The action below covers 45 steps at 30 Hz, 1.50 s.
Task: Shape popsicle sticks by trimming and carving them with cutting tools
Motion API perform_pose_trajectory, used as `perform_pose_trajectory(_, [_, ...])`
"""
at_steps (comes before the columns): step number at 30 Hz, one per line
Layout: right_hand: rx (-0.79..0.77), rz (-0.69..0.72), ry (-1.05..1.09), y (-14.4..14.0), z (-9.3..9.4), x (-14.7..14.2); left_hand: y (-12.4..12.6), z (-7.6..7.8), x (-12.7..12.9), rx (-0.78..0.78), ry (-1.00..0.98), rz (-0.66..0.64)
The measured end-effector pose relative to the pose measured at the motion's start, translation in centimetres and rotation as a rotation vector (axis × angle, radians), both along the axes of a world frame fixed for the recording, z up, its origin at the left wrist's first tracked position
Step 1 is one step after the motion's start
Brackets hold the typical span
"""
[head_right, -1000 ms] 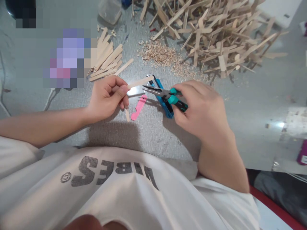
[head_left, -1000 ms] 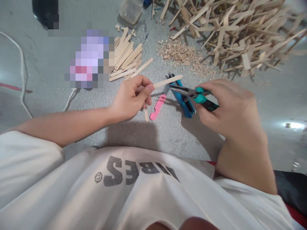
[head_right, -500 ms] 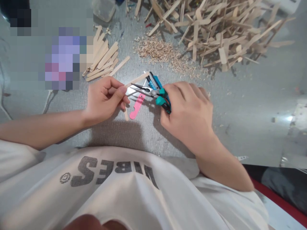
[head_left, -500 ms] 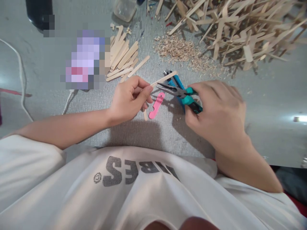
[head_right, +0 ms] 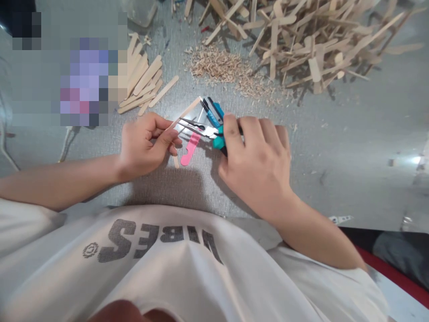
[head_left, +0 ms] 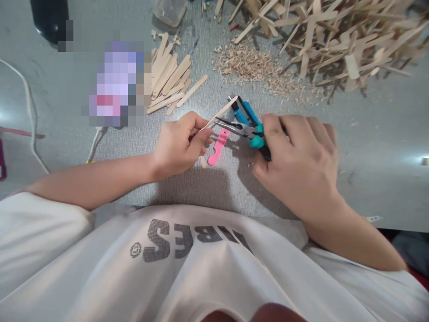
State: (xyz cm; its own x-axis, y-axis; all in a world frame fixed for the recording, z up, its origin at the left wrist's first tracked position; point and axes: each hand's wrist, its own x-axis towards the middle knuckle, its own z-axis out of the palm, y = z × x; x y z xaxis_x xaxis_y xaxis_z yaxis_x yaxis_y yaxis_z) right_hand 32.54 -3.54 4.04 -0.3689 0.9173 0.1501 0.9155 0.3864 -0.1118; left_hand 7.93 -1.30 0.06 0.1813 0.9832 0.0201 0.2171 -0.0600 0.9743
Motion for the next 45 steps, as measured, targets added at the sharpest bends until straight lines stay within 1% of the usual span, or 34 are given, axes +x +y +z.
perform_pose_trajectory(3, [0.048, 0.002, 0.018, -0.1, -0.7, -0.4, 0.1, -0.1, -0.2, 0.007, 0.041, 0.004])
perform_pose_trajectory(6, [0.085, 0.060, -0.030, 0.4, -1.1, -0.3, 0.3, -0.2, -0.4, -0.007, 0.052, -0.001])
perform_pose_trajectory(11, [0.058, 0.114, -0.105, 1.8, -1.0, 0.4, 1.0, -0.1, -0.7, -0.030, 0.104, -0.022])
perform_pose_trajectory(14, [0.017, 0.134, -0.169, 2.4, -0.7, 0.6, 1.2, -0.1, -0.7, -0.020, 0.108, -0.040])
perform_pose_trajectory(16, [-0.045, 0.122, -0.180, 2.9, -0.7, 0.7, 1.3, -0.1, -0.7, -0.020, 0.094, -0.034])
perform_pose_trajectory(20, [-0.147, 0.079, -0.085, 3.5, -0.8, 0.9, 1.4, -0.2, -0.7, -0.014, 0.103, -0.024])
perform_pose_trajectory(22, [-0.132, 0.086, -0.077, 3.5, -1.1, 1.0, 1.3, -0.3, -0.7, -0.001, 0.117, -0.026])
perform_pose_trajectory(25, [-0.049, 0.111, -0.134, 3.2, -1.5, 0.9, 1.0, -0.2, -0.7, -0.007, 0.155, -0.026])
perform_pose_trajectory(28, [-0.039, 0.131, -0.144, 2.9, -1.8, 0.8, 0.8, 0.0, -0.6, -0.027, 0.189, -0.021])
perform_pose_trajectory(31, [-0.055, 0.140, -0.125, 3.0, -2.1, 0.8, 0.9, 0.1, -0.5, -0.086, 0.138, 0.003])
perform_pose_trajectory(35, [-0.008, 0.147, -0.115, 3.5, -2.3, 0.8, 1.5, 0.3, -0.4, -0.199, -0.013, 0.055])
perform_pose_trajectory(37, [0.022, 0.157, -0.101, 3.7, -2.2, 0.8, 1.7, 0.4, -0.4, -0.211, -0.076, 0.086])
perform_pose_trajectory(39, [0.038, 0.154, -0.090, 4.0, -1.7, 1.1, 1.9, 0.5, -0.5, -0.188, -0.135, 0.114])
perform_pose_trajectory(42, [-0.004, 0.064, -0.121, 4.6, -0.5, 2.2, 2.0, 0.6, -0.7, -0.121, -0.226, 0.144])
perform_pose_trajectory(45, [-0.134, -0.085, -0.168, 5.6, 0.8, 3.7, 2.0, 0.7, -0.9, -0.075, -0.281, 0.139])
